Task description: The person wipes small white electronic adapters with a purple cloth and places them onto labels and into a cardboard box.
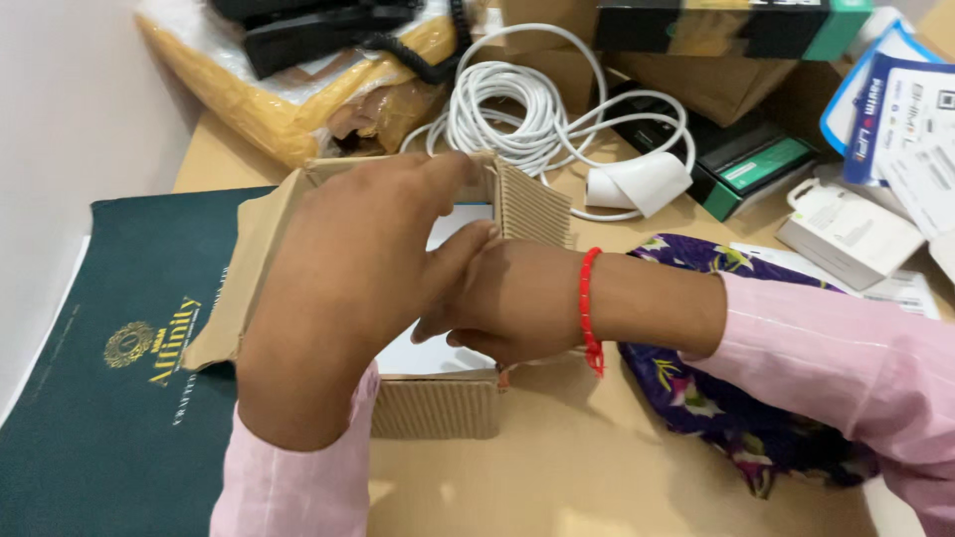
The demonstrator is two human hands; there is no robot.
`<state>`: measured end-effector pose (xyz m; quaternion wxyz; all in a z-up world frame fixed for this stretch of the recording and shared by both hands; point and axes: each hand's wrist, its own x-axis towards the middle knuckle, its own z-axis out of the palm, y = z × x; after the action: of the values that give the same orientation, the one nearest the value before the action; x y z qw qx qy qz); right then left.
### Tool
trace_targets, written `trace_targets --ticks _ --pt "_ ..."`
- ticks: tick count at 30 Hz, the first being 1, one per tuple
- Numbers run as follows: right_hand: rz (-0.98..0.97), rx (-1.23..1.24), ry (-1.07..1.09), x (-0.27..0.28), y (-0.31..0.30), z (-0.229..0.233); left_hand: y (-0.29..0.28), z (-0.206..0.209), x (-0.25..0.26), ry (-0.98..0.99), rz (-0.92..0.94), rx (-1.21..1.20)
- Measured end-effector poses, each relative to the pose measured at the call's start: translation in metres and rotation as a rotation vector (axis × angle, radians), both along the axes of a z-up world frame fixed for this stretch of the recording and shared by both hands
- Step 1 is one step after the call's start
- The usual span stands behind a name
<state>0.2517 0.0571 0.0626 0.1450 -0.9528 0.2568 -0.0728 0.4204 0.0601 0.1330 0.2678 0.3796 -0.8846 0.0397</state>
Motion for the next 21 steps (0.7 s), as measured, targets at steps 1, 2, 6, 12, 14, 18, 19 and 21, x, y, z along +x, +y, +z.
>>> trace_targets --ticks 1,2,6,12,14,18,19,21 --pt "-0.068 -0.023 0.05 -0.016 0.01 0.008 0.004 0.0 -0.01 0.001 -0.07 -0.017" --pt "-0.135 -0.046 0.1 -0.034 0.021 0.014 0.008 -0.001 -0.02 0.003 -0.141 -0.033" --pt "-0.227 -0.385 0.017 -0.126 0.086 0.02 0.036 -0.007 -0.056 -0.108 -0.121 -0.084" --pt "-0.857 -0.281 0.395 -0.336 0.166 -0.018 0.074 -0.063 -0.133 -0.174 -0.481 -0.016" --pt "-0.935 -0.383 0.385 -0.413 0.179 -0.045 0.083 -0.086 -0.16 -0.293 -0.588 0.065" --pt "-1.302 -0.21 0.469 -0.523 0.211 -0.11 0.092 -0.126 -0.209 -0.222 -0.635 -0.05" --pt "-1.451 -0.008 0.556 -0.543 0.216 -0.121 0.095 -0.134 -0.218 -0.111 -0.62 -0.137" --pt "-1.41 -0.087 0.371 -0.564 0.23 -0.15 0.097 -0.148 -0.227 0.002 -0.605 -0.224"
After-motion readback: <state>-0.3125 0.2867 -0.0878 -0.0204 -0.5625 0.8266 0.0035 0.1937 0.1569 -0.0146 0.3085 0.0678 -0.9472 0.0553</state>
